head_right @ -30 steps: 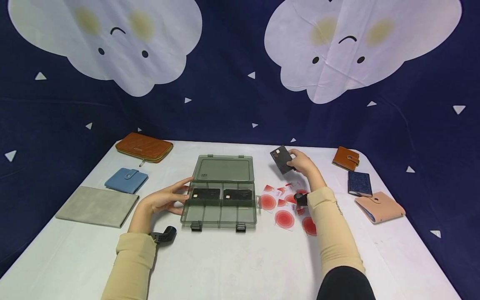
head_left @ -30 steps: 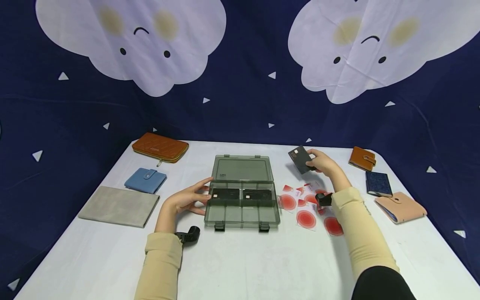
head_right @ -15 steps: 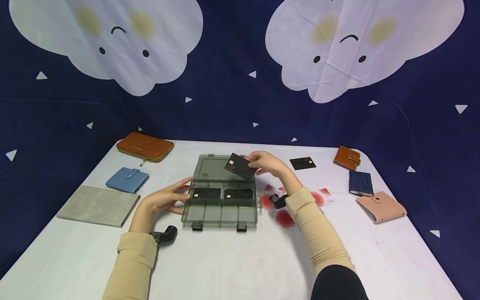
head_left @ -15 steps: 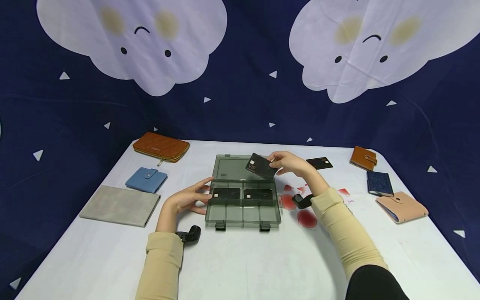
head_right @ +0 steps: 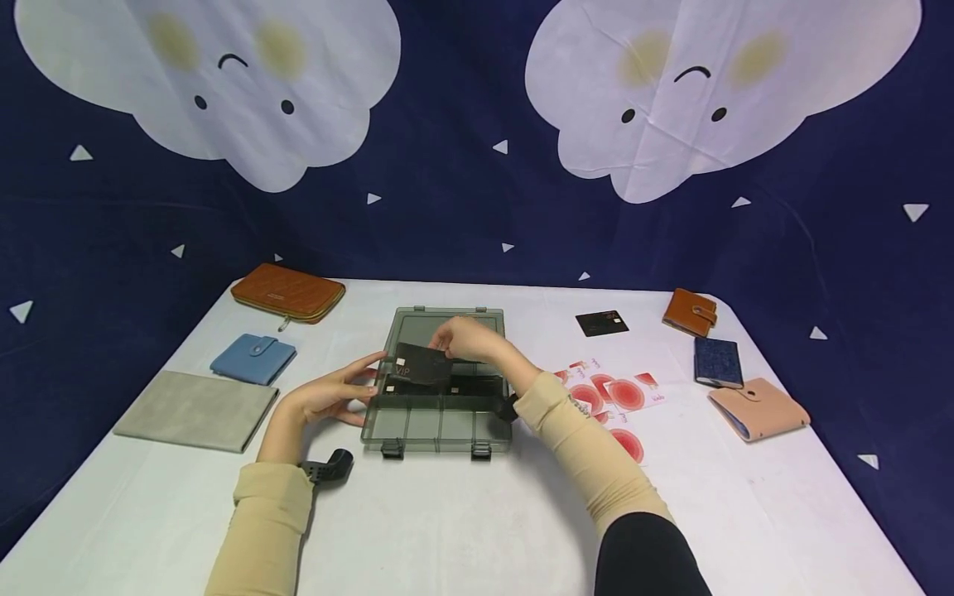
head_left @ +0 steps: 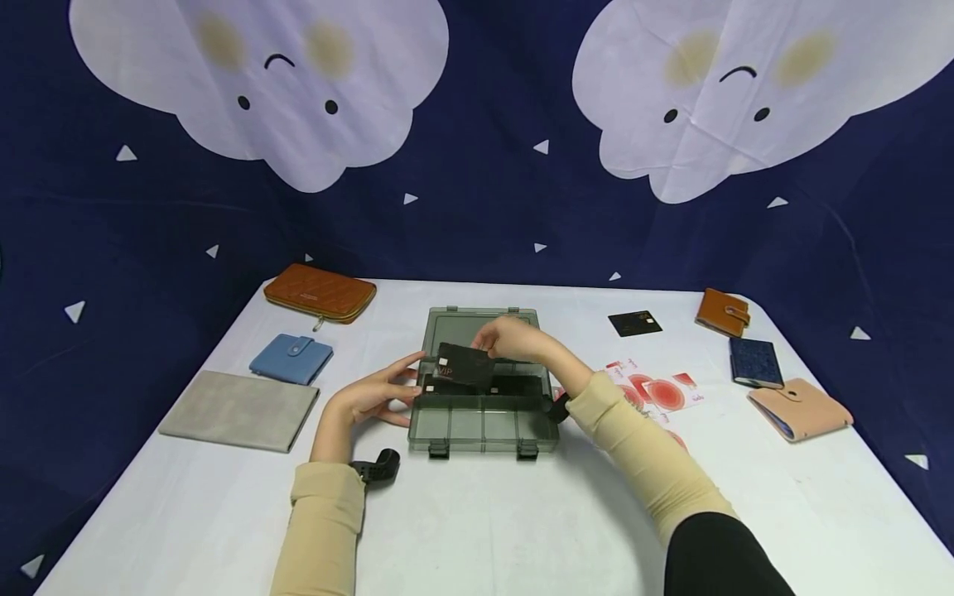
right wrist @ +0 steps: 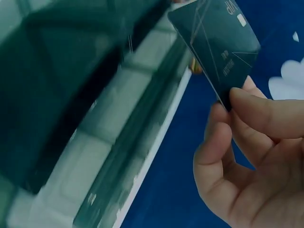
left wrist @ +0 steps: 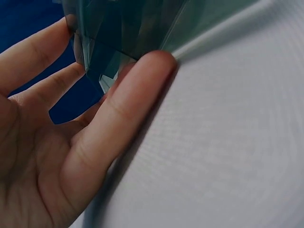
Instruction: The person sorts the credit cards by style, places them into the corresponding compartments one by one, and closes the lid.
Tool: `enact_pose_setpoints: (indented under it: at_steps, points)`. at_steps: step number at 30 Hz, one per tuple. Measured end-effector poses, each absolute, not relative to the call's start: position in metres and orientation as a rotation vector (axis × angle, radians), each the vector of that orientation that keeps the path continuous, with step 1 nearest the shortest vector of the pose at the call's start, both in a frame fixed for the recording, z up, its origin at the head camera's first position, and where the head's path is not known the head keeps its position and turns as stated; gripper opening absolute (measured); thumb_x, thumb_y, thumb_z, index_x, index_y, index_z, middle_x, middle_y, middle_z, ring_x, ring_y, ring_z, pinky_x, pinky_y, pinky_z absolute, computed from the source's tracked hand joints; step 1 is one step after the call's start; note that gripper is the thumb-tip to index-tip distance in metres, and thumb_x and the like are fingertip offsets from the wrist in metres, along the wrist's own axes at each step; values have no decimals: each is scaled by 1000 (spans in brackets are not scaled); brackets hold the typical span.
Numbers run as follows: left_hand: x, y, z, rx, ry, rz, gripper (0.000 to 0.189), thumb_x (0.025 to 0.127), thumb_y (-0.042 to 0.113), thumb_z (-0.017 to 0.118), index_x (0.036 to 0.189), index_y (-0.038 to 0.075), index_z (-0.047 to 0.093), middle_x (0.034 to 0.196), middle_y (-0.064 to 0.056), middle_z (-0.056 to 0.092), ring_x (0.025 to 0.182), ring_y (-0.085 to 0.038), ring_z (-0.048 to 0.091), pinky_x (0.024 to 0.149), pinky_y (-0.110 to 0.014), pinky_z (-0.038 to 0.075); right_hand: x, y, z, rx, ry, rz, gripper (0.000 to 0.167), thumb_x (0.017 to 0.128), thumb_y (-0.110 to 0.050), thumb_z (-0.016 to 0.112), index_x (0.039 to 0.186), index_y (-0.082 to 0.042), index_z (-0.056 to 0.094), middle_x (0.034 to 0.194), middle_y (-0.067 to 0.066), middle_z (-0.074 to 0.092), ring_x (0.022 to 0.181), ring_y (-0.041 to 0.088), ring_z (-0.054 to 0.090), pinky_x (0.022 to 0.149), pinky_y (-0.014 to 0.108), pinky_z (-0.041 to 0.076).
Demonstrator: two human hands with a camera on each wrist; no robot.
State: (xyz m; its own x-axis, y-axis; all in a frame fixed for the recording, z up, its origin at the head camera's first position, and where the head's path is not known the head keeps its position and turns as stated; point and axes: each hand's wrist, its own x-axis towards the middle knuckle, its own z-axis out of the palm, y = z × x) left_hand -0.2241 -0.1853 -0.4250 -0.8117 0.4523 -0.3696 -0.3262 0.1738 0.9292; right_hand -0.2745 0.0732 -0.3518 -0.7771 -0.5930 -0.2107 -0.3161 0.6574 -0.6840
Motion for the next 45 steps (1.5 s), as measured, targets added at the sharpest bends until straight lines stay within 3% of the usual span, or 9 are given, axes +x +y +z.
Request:
enact_pose_setpoints:
  at_steps: [3, 11, 16, 22, 29, 35, 41, 45]
  points:
    - [-224, -186, -425, 117, 1861, 1698, 75, 91, 13, 57, 150, 27, 13, 148, -17, 10, 113, -35, 39, 73, -43, 56, -272, 61, -356, -721, 2458, -828, 40, 82, 19, 40, 106, -2, 65, 102, 11, 62, 94, 22, 57, 79, 29, 52]
    - [-226, -187, -427, 118, 1861, 1696, 75, 90, 15, 58, 150, 27, 13, 148, -17, 9, 115, -36, 38, 74, -43, 56, -266, 43, -361, -853, 2526, -661, 27, 79, 17, 50, 89, -4, 65, 81, 5, 63, 75, 17, 59, 64, 25, 50]
    - [-226, -187, -427, 113, 1872, 1690, 75, 90, 14, 58, 150, 27, 13, 148, -17, 10, 111, -34, 41, 73, -43, 56, -262, 40, -361, -926, 2611, -370, 23, 85, 2, 59, 104, -9, 68, 101, 7, 66, 91, 21, 61, 79, 32, 52]
    - [-225, -186, -426, 111, 1878, 1690, 75, 90, 14, 58, 150, 27, 14, 148, -17, 12, 109, -33, 42, 72, -43, 56, -258, 39, -358, -899, 2596, -227, 28, 89, -13, 60, 117, -12, 64, 127, 7, 57, 116, 26, 52, 97, 40, 44]
    - [-224, -186, -426, 102, 1876, 1697, 75, 90, 13, 57, 150, 27, 14, 147, -17, 11, 106, -31, 42, 72, -43, 56, -267, 63, -352, -836, 2625, -491, 30, 91, -16, 57, 120, -7, 61, 119, 12, 60, 103, 27, 57, 86, 40, 50]
    - [-223, -186, -426, 101, 1881, 1695, 75, 90, 13, 58, 150, 27, 14, 149, -17, 9, 110, -34, 40, 72, -43, 56, -300, 121, -358, -606, 2812, -585, 36, 90, -18, 55, 122, 1, 57, 120, 23, 56, 106, 36, 54, 90, 46, 46]
    - [-224, -186, -426, 113, 1877, 1689, 75, 90, 14, 58, 150, 27, 13, 150, -18, 7, 117, -38, 38, 73, -43, 56, -324, 186, -379, -56, 2866, -445, 61, 88, -24, 53, 139, 2, 32, 136, 33, 32, 122, 51, 31, 99, 61, 30]
    - [-225, -186, -427, 114, 1879, 1688, 75, 90, 13, 58, 150, 27, 14, 149, -18, 7, 116, -38, 38, 72, -43, 56, -325, 212, -385, 124, 2790, -304, 66, 90, -32, 50, 140, 6, 28, 136, 38, 25, 125, 54, 20, 100, 66, 21]
